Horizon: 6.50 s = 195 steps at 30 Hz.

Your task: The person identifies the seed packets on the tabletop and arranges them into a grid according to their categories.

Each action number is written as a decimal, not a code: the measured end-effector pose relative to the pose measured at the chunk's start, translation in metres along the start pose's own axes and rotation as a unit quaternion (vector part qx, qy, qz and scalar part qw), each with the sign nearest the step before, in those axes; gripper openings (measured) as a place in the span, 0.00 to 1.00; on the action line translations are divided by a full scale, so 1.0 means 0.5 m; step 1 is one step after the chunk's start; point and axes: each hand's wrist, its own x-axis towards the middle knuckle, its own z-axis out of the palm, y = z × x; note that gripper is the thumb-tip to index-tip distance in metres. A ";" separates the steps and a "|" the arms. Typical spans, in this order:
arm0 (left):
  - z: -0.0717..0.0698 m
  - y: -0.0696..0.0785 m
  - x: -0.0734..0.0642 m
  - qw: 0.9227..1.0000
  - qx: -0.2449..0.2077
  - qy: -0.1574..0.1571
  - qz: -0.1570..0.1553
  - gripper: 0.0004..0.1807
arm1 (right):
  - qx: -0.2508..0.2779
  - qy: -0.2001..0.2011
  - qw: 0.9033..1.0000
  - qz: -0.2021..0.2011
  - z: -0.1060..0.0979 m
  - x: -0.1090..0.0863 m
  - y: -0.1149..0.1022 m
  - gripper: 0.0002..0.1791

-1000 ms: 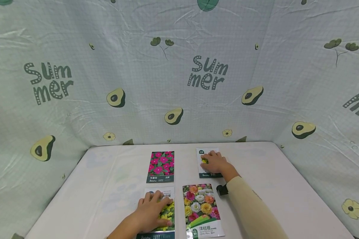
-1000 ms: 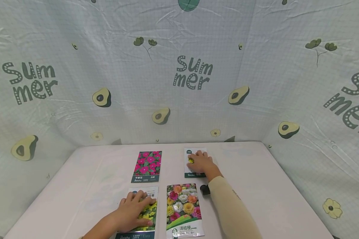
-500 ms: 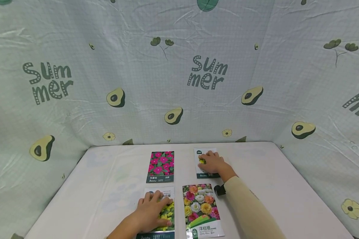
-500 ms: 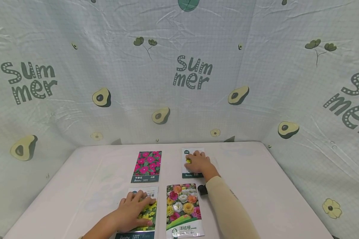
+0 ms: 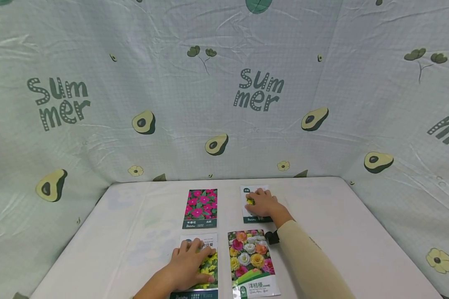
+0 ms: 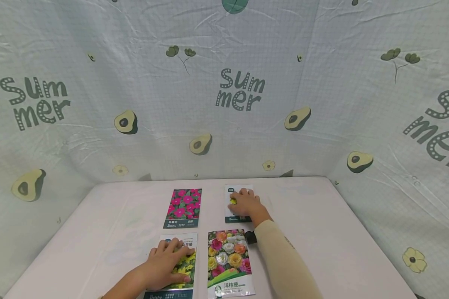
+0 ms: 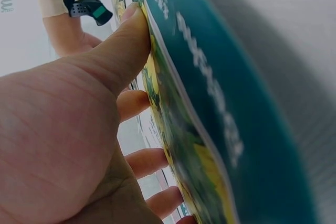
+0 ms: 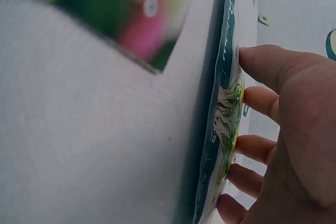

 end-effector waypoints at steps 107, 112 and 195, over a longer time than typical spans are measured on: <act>-0.002 0.006 0.002 1.000 0.005 -0.005 -0.007 0.37 | -0.021 -0.012 0.999 -0.030 0.016 0.001 -0.095 0.31; 0.000 0.003 0.005 1.000 0.000 -0.005 -0.011 0.38 | -0.017 -0.013 0.999 -0.032 0.016 0.002 -0.098 0.31; 0.003 -0.010 0.000 1.000 0.004 0.024 0.010 0.34 | -0.015 0.013 0.999 -0.031 0.023 0.000 -0.118 0.28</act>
